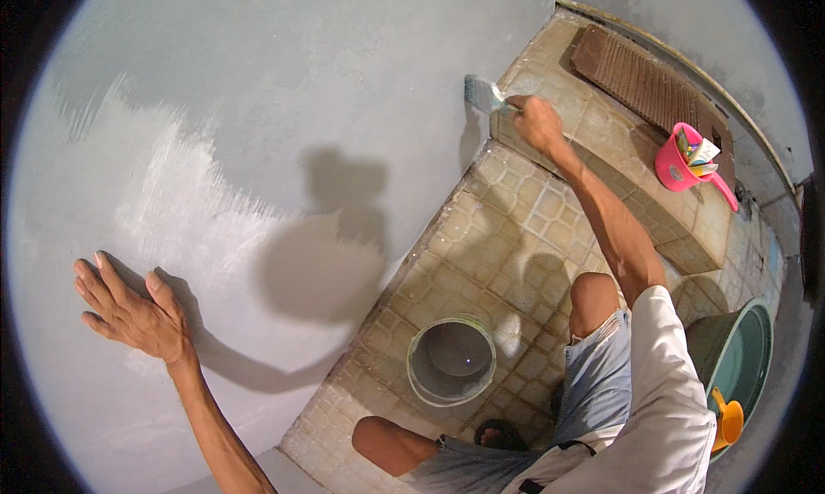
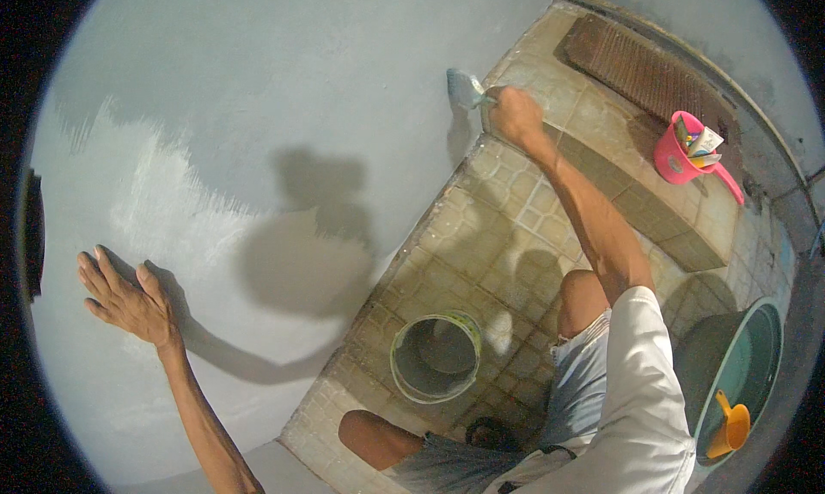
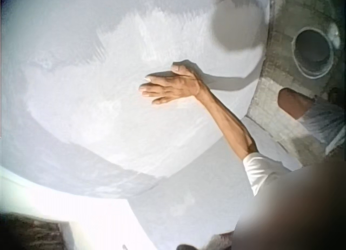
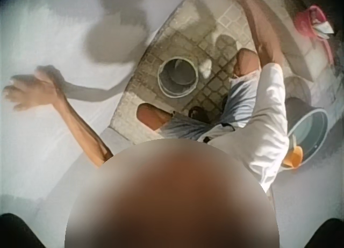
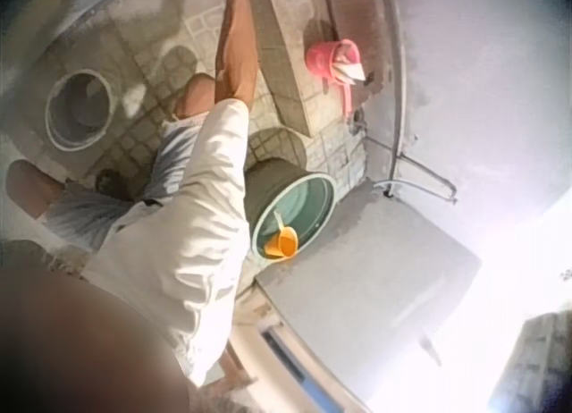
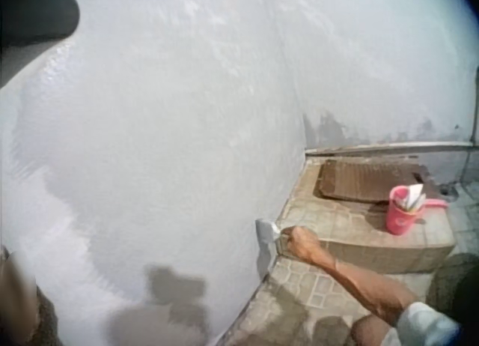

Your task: The person paints a wall white using a paintbrush and a bucket of paint. They repeatedly dip the brush into the bucket and apply paint to the wall in broad strokes, covering a large area.

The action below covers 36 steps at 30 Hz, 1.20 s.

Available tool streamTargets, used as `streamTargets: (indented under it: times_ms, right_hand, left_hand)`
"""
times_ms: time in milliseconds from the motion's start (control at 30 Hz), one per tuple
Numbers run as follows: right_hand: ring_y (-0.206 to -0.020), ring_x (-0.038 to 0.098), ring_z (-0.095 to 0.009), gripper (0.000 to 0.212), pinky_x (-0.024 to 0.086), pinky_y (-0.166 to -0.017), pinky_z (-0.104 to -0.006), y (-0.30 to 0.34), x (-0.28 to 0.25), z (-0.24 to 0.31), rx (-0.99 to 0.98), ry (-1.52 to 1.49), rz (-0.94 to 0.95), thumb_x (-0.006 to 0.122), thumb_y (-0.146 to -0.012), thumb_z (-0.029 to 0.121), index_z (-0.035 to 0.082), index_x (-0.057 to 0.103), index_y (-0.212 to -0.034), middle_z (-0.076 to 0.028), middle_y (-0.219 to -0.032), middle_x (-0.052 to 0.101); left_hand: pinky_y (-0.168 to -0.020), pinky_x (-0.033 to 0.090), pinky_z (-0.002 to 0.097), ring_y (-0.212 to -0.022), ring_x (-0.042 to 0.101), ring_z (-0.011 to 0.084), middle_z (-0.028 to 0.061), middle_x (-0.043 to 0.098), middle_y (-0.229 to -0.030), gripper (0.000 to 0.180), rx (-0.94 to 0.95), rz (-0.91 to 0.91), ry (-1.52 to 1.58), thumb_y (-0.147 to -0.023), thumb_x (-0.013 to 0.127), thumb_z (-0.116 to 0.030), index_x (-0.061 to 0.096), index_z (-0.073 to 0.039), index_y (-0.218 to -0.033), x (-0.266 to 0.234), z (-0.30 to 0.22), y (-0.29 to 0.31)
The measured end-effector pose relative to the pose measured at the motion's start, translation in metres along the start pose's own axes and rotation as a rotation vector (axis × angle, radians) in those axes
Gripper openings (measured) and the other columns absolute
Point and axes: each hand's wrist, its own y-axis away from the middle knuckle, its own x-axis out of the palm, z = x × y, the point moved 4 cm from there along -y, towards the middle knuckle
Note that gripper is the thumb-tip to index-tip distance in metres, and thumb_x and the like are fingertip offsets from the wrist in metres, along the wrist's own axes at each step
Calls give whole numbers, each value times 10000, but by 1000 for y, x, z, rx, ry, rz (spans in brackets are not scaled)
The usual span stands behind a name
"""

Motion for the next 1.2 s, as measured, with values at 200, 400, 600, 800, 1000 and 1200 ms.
streamTargets:
  times_ms: [200,400,600,800,1000,1200]
  right_hand:
    - [-906,721,-355,438,565,-814,-500,67,-22,95,-212,-2,105,620,-837,22,157,717,-1242,-184,-997,732]
    - [-983,713,-334,391,557,-869,-448,42,-40,89,-213,-48,253,653,-852,83,135,726,-1233,-130,-1145,734]
    - [-1023,705,-358,400,548,-877,-455,-28,-43,24,-107,46,172,648,-834,106,130,729,-1225,-172,-1134,733]
    - [-987,701,-387,411,553,-835,-488,-23,-33,10,-24,170,49,628,-836,91,129,723,-1234,-206,-1094,723]
    - [-924,721,-341,448,577,-758,-474,83,-17,105,-277,76,175,654,-802,42,168,713,-1228,-177,-999,726]
    - [-962,715,-321,441,562,-828,-446,72,-36,121,-364,-140,278,646,-831,53,172,711,-1251,-116,-1115,734]
  left_hand:
    - [-1267,9,451,-1549,207,210,32,320,-1650,599,4,-1,3,-1026,452,-497,411,-204,-1547,2,-3,-1]
    - [-1265,12,443,-1548,211,212,35,326,-1648,601,-5,5,-2,-1034,441,-493,406,-187,-1550,-1,-1,-1]
    - [-1265,-11,441,-1546,216,212,40,330,-1645,603,-13,-2,15,-1038,427,-500,403,-182,-1550,2,-2,-2]
    - [-1268,-7,445,-1546,216,208,42,332,-1643,605,-13,-3,-4,-1037,419,-497,397,-180,-1553,3,-4,-1]
    - [-1270,-1,437,-1547,211,208,41,329,-1645,611,-9,0,-3,-1029,436,-495,399,-182,-1552,0,-3,-3]
    - [-1270,2,441,-1546,215,198,47,338,-1641,596,2,0,-23,-1031,444,-472,408,-175,-1547,-1,0,-2]
